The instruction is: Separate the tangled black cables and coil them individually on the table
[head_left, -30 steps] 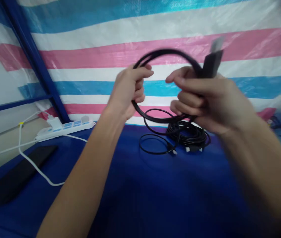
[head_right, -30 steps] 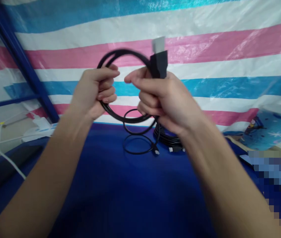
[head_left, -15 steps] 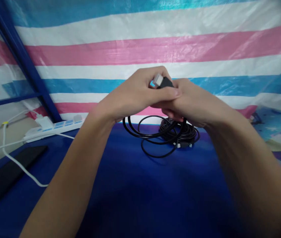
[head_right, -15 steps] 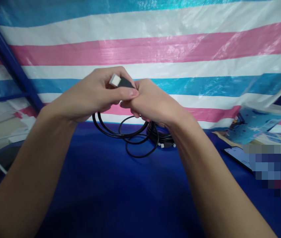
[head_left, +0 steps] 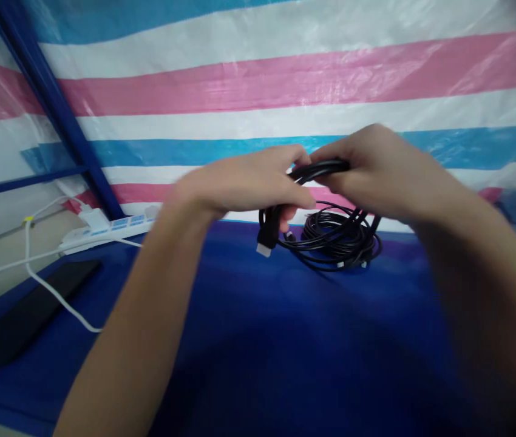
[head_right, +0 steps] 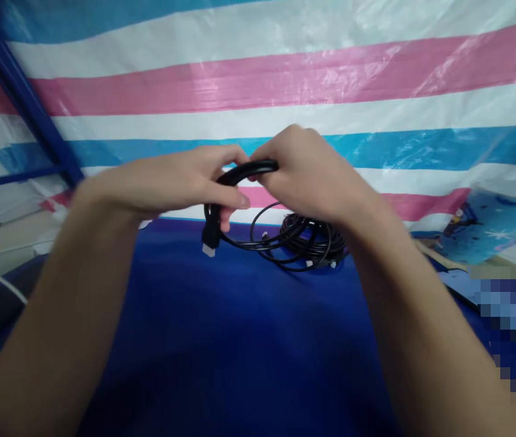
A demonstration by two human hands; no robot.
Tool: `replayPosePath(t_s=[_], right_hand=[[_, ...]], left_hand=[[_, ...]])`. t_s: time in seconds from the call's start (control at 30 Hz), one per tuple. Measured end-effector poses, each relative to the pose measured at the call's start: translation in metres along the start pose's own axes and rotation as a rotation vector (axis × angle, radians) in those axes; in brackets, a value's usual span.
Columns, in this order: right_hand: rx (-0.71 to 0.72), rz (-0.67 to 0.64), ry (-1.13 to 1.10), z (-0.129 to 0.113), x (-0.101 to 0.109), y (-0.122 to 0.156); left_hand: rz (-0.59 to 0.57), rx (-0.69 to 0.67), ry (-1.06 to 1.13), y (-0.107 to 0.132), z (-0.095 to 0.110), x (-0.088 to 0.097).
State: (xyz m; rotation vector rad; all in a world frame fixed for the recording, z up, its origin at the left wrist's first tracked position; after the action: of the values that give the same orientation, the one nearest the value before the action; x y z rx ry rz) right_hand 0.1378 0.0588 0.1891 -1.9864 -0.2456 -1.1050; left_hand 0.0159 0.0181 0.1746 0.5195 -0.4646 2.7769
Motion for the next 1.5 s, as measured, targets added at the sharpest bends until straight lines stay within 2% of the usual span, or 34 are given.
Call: replayPosePath(t_s=[0.07, 0.1, 0.17, 0.27, 0.33, 0.37, 0.4, 0.47, 0.53, 0.57, 0.63, 0.7, 0.77, 0.87, 1.0, 1.07, 1.13, 1.2, 1.3, 1.37, 1.43, 1.5], right_hand=[[0.072, 0.085, 0.268, -0.01, 0.001, 0.0], [0.068, 0.129, 0.316, -0.011, 0.003, 0.0], [-0.037, 0.199, 0.104, -0.004, 0.009, 0.0], [-0.176, 0.145, -0.479, 0.014, 0.007, -0.001], [-0.208, 0.08, -0.716, 0.021, 0.003, -0.003], [-0.207, 0.04, -0.729, 0.023, 0.0, -0.004], [-0.191, -0.014, -0.666, 0.023, -0.003, -0.004], [-0.134, -0.152, -0.4, 0.02, -0.01, -0.002], [-0.081, -0.248, -0.158, 0.016, -0.016, 0.001], [-0.07, -0.254, -0.13, 0.014, -0.016, 0.002], [-0.065, -0.219, -0.316, 0.011, -0.013, 0.003], [-0.05, -0.18, -0.6, 0.007, -0.007, 0.003], [-0.08, -0.129, -0.842, 0.005, -0.002, 0.002], [-0.105, -0.041, -1.121, -0.003, -0.004, -0.001], [-0.018, 0.081, -1.328, -0.027, -0.02, -0.004], [-0.074, 0.183, -1.26, -0.031, -0.025, -0.003], [-0.178, 0.291, -1.089, -0.029, -0.022, 0.0], [-0.251, 0.318, -0.933, -0.023, -0.012, 0.002], [-0.309, 0.177, -0.733, -0.008, 0.002, 0.005], [-0.311, 0.029, -0.509, 0.002, 0.006, 0.007], [-0.254, -0.092, -0.269, 0.007, 0.004, 0.009], [-0.179, -0.132, -0.087, 0.005, 0.002, 0.009]], left_hand=[[0.22, -0.098, 0.002, -0.009, -0.001, -0.001], [0.296, -0.139, 0.072, -0.013, -0.001, -0.001], [0.406, -0.217, 0.301, -0.018, -0.001, 0.004], [0.523, -0.279, 0.573, -0.016, 0.002, 0.018], [0.51, -0.24, 0.643, -0.013, 0.003, 0.022], [0.461, -0.198, 0.664, -0.013, 0.002, 0.02], [0.404, -0.139, 0.673, -0.013, -0.001, 0.016], [0.292, 0.019, 0.662, -0.014, -0.009, 0.005], [0.246, 0.175, 0.689, -0.013, -0.018, -0.005], [0.241, 0.214, 0.724, -0.013, -0.02, -0.007], [0.244, 0.191, 0.807, -0.013, -0.017, -0.004], [0.253, 0.095, 0.899, -0.012, -0.011, 0.007], [0.299, -0.008, 0.995, -0.011, -0.006, 0.022], [0.482, -0.111, 1.212, -0.012, -0.014, 0.04], [0.696, -0.101, 1.363, -0.019, -0.037, 0.037], [0.723, -0.109, 1.37, -0.023, -0.042, 0.031], [0.632, -0.11, 1.306, -0.027, -0.041, 0.024], [0.506, -0.098, 1.217, -0.028, -0.036, 0.019], [0.408, -0.063, 1.071, -0.022, -0.028, 0.022], [0.321, 0.039, 0.948, -0.017, -0.024, 0.021], [0.223, 0.146, 0.828, -0.011, -0.02, 0.017], [0.143, 0.13, 0.7, -0.008, -0.012, 0.012]])
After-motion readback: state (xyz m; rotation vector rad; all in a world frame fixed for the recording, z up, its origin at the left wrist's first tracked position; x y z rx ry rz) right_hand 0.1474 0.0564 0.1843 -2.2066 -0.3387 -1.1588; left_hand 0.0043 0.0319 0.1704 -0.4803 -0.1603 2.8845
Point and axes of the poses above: each hand's wrist, its own y-axis away from the middle knuckle, its own x-axis out of the back of the hand, z = x × y, the point moved 5 cm from there along -y, towards the middle knuckle, and after that the axes turned 14 degrees about y, right-handed, at the moved point
